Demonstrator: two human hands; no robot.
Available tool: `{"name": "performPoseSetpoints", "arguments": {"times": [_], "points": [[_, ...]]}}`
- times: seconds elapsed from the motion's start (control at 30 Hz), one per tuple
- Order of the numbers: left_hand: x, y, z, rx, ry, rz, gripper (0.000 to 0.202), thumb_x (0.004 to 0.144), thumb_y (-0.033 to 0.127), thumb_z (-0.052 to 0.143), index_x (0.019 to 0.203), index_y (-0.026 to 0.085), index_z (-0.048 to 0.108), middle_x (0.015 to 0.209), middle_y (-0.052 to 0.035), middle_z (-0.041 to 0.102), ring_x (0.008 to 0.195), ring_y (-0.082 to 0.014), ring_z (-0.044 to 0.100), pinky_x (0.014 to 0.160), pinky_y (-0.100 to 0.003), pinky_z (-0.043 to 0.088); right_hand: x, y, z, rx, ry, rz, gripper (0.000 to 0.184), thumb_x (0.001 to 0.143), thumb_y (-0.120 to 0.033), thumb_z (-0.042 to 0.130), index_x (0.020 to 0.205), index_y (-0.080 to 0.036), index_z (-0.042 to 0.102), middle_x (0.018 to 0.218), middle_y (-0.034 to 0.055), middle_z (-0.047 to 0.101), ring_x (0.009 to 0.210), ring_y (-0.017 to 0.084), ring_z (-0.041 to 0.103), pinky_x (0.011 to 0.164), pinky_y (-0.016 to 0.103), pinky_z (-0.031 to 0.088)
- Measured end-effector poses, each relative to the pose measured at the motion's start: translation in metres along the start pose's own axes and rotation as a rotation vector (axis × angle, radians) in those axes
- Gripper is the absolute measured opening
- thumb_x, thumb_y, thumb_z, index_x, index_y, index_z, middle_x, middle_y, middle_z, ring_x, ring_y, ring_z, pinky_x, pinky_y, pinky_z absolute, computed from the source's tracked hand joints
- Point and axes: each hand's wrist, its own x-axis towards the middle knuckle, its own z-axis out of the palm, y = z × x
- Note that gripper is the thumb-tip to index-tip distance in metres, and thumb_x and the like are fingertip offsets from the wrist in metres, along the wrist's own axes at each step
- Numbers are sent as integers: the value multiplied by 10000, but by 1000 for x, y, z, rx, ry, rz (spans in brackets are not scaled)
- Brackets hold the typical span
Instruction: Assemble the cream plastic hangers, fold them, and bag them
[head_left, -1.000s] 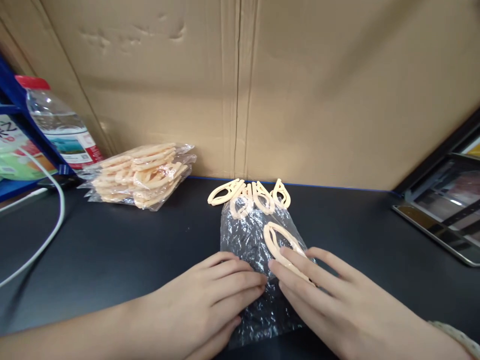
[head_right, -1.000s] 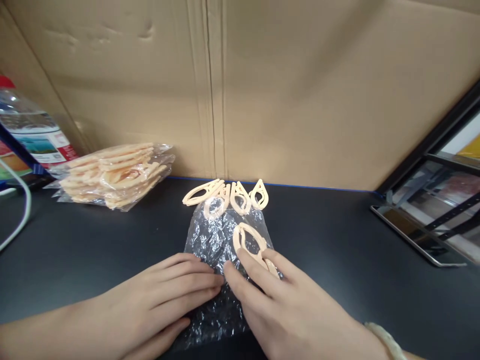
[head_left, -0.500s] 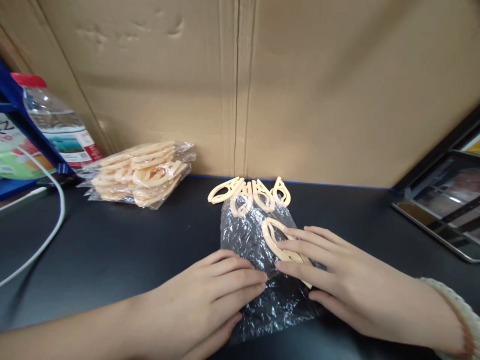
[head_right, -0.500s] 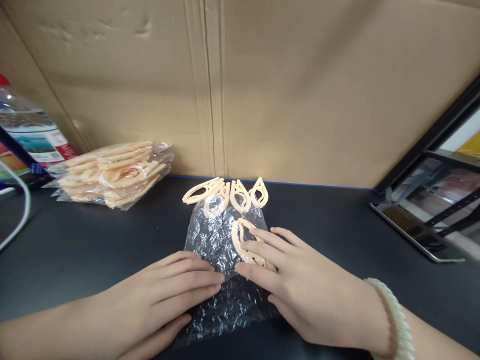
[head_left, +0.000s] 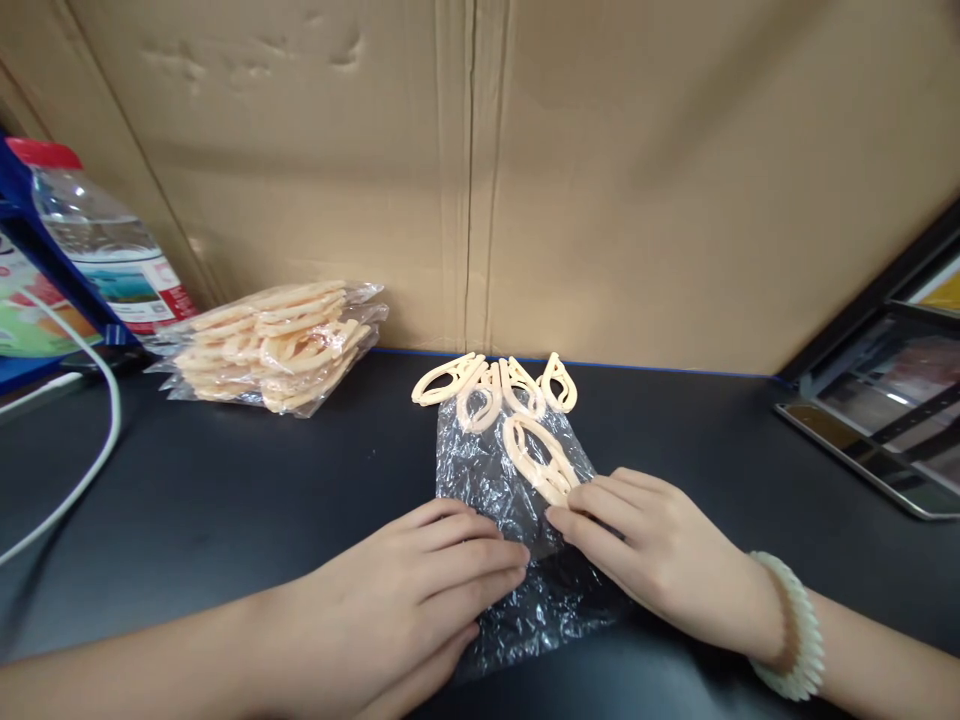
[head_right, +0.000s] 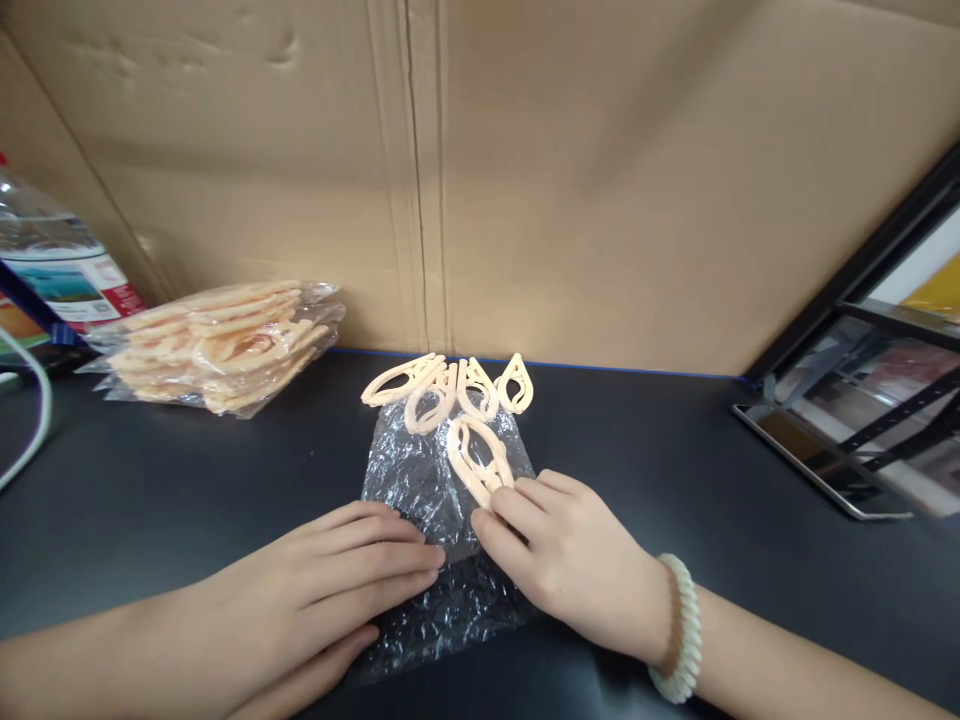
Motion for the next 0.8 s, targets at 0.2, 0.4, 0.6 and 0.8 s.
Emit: {"name": "performPoseSetpoints", "arguments": {"times": [0.2, 0.4, 0.6, 0.8], "points": [[0, 1, -1, 10, -8, -13, 470, 847, 67, 495, 1316, 80, 522, 1275, -128, 636, 1134, -261, 585, 1020, -410, 468, 2, 2, 5, 106, 101, -20, 204, 969, -147, 437, 944, -135, 639, 805, 36, 635, 748, 157, 562, 683, 298, 462], [-4, 2, 3, 86, 102, -20, 465, 847, 62, 498, 1312, 48, 509, 1309, -145, 606, 1209, -249, 529, 1080, -393, 410, -3, 4, 1, 49, 188, -295, 219, 910, -114, 475, 952, -134, 689, 1175, 65, 668, 1172, 235, 527, 1062, 421, 385], [-4, 2, 2, 73, 86, -3, 495, 836, 59, 493, 1331, 59, 488, 1312, -146, 607, 1214, -260, 527, 1054, -400, 439, 0, 1, -8, -187, -95, -95, 471, 970, -352, 461, 1380, -119, 475, 1560, 23, 293, 1427, 314, 227, 1112, 508, 306], [2, 4, -4, 15, 36, 32, 524, 825, 50, 484, 1349, 58, 462, 1294, -154, 622, 1159, -274, 562, 1001, -420, 487, -1, -9, -7, -242, -162, 12, 635, 959, -506, 423, 1410, -60, 426, 1562, 113, 269, 1444, 326, 181, 1097, 518, 342]]}}
